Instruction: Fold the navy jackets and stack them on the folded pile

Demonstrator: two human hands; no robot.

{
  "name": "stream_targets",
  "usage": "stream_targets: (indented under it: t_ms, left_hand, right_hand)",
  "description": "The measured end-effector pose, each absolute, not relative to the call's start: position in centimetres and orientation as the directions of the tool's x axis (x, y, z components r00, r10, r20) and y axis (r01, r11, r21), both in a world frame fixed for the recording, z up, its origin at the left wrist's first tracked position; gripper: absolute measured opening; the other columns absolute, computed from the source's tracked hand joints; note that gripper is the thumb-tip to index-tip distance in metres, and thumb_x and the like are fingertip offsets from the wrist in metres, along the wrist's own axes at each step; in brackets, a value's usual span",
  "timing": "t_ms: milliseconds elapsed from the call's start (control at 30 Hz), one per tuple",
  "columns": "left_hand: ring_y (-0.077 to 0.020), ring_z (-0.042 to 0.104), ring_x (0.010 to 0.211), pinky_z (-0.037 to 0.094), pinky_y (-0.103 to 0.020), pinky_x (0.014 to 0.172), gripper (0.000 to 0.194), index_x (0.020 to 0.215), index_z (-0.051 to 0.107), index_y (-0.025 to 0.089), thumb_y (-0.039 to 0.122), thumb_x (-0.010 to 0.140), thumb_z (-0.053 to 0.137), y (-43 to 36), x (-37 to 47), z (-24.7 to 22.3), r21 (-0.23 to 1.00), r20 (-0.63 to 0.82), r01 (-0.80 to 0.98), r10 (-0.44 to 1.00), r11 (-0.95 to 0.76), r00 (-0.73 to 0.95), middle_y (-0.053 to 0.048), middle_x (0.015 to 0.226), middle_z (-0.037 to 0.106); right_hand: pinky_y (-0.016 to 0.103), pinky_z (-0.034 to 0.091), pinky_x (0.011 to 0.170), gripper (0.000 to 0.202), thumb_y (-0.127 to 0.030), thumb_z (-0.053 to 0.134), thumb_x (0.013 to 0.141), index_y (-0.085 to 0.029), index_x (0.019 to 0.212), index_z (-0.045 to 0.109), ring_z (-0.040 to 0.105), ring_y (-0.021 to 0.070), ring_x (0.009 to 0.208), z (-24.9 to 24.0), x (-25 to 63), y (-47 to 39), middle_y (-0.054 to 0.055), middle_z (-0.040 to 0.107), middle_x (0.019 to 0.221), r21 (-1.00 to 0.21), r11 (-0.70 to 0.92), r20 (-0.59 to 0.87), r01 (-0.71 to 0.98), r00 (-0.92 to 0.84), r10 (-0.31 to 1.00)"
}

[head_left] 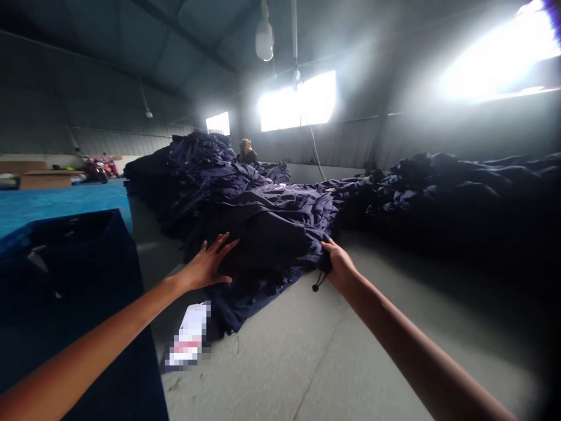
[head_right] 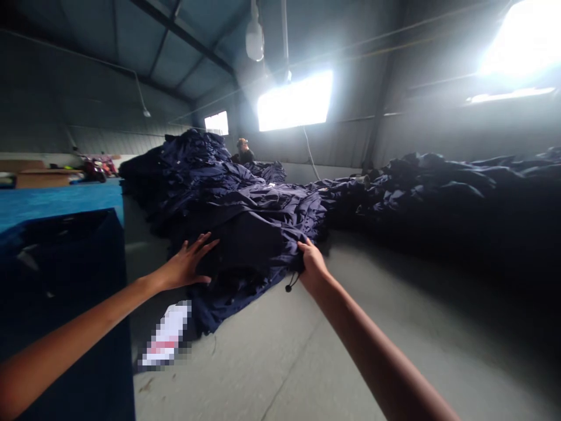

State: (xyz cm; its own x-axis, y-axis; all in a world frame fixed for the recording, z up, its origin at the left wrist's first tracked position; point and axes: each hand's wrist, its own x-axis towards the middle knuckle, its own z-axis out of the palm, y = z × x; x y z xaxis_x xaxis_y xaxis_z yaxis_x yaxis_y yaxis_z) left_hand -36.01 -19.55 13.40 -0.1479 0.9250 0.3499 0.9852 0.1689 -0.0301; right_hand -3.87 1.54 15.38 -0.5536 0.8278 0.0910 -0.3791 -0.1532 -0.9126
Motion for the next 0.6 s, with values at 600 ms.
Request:
stream_targets:
  t_ms: [600]
  left_hand:
    - [-0.0427,-0.005,0.16,0.014,-0.079,0.118,0.073,0.161,0.037,0.043,0.019,0.095,0.056,-2.5,-26.0,18.6,0.023,0.377,1.0,0.926,0.006,-0.014,-0.001,0.177,0.0]
  right_hand:
    - [0.015,0.05,0.045,0.063,-0.011,0.061,0.079,-0.017,0.141,0.057,0.055,0.0095,0.049,16.0,16.9,7.9,-0.005,0.059,0.065,-0.807,-0.055,0.064,-0.588,-0.18,0.982]
